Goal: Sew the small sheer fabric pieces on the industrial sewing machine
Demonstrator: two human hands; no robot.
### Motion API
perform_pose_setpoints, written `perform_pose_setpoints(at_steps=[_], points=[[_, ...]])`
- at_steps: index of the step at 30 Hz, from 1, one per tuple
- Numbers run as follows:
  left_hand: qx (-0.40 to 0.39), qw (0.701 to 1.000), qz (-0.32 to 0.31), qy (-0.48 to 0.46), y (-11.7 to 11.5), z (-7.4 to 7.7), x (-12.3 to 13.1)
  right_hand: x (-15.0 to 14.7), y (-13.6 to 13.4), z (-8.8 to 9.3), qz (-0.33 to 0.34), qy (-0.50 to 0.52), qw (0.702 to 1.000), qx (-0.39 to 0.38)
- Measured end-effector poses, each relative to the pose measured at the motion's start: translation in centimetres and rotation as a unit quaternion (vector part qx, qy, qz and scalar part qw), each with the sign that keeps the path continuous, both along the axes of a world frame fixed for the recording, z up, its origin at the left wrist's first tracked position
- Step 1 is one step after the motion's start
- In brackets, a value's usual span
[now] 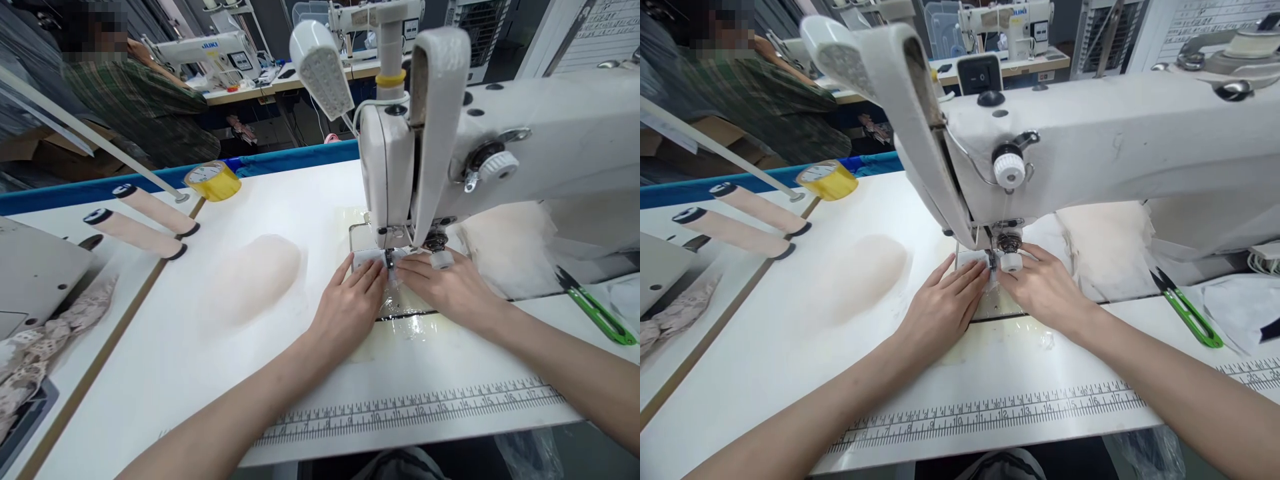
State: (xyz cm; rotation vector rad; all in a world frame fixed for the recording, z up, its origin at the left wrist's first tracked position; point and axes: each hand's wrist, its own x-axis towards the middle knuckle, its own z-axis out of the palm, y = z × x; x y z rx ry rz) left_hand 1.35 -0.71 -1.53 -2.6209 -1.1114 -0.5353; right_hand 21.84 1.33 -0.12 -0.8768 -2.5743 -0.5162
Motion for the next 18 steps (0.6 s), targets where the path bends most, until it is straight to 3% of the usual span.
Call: perform_pose_setpoints(at_steps=[18], points=[[-0.006,1.0,0.022,-0.008,0.3,0.53,-0.2,0.16,0.1,-0.24,-0.017,-0.004,1.0,0.013]])
